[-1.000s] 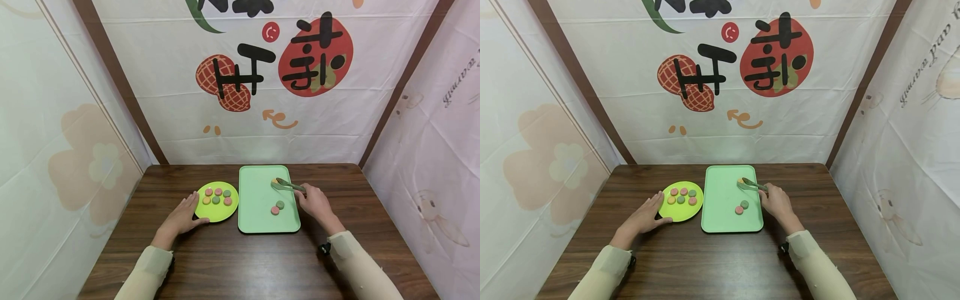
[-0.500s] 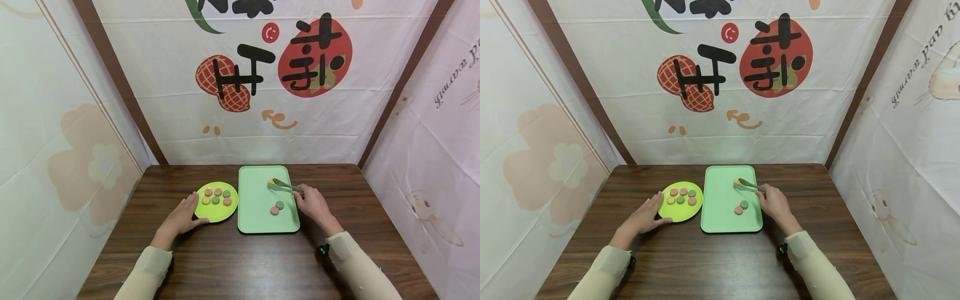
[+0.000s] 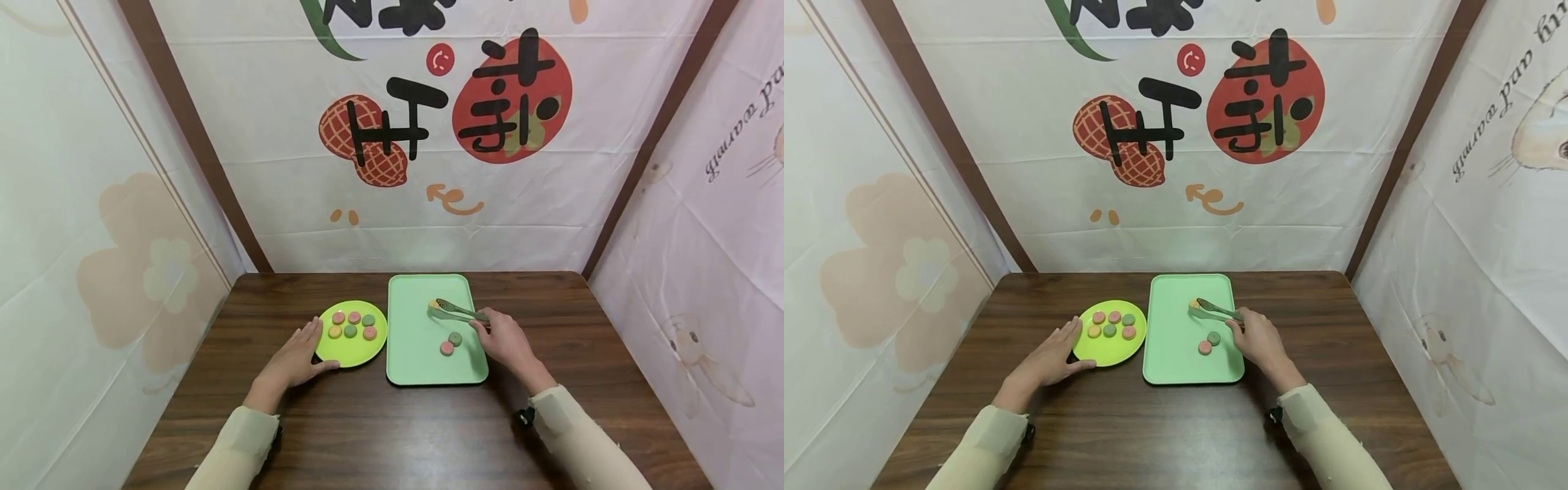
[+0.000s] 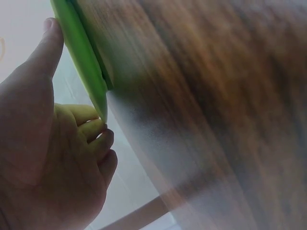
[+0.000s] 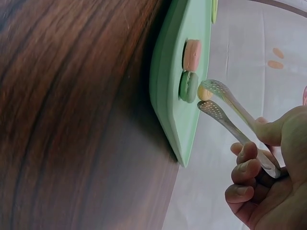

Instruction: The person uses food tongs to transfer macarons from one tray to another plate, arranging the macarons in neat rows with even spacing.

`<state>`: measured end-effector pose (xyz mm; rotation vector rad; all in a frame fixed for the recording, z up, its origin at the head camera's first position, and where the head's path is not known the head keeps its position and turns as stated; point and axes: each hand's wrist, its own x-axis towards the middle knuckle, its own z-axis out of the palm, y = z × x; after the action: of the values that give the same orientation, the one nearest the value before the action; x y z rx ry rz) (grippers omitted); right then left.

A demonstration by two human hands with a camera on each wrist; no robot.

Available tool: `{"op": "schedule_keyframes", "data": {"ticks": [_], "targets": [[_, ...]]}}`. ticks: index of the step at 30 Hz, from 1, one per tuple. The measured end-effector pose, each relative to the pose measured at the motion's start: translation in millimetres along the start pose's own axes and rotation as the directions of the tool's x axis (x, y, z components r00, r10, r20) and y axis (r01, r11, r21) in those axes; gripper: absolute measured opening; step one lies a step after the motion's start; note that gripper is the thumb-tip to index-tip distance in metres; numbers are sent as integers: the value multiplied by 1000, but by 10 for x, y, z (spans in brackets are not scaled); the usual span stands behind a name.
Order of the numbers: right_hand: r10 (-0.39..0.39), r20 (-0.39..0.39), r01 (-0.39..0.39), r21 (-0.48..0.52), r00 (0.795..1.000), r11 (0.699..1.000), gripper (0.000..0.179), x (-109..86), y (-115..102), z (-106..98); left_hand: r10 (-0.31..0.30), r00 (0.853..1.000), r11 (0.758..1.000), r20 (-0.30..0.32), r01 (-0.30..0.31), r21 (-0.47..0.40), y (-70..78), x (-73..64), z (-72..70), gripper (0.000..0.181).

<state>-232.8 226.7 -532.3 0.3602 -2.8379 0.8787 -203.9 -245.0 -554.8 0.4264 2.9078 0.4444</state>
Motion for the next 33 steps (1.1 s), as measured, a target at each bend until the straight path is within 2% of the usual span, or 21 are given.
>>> {"op": "schedule_keyframes", "data": {"ticks": [8,15,23,28,33], "targets": [[1,8,-1,-3,1000,1000,38,-30,-42,32,-2,1000,1000,4,2,5,5,-2,3,113],[-38,9,38,-2,999,999,37,-45,-66,33,1,1000,1000,8,-1,3,18,9,-14,113],[-46,15,46,-2,999,999,37,-14,-136,43,-4,1000,1000,20,4,8,-7,44,-53,114],[-45,29,44,12,999,999,39,-30,-184,60,-2,1000,1000,18,2,3,-9,36,-35,115],[-76,12,76,26,997,997,35,-43,-213,97,-1,1000,1000,17,1,3,-3,43,-13,115]]}}
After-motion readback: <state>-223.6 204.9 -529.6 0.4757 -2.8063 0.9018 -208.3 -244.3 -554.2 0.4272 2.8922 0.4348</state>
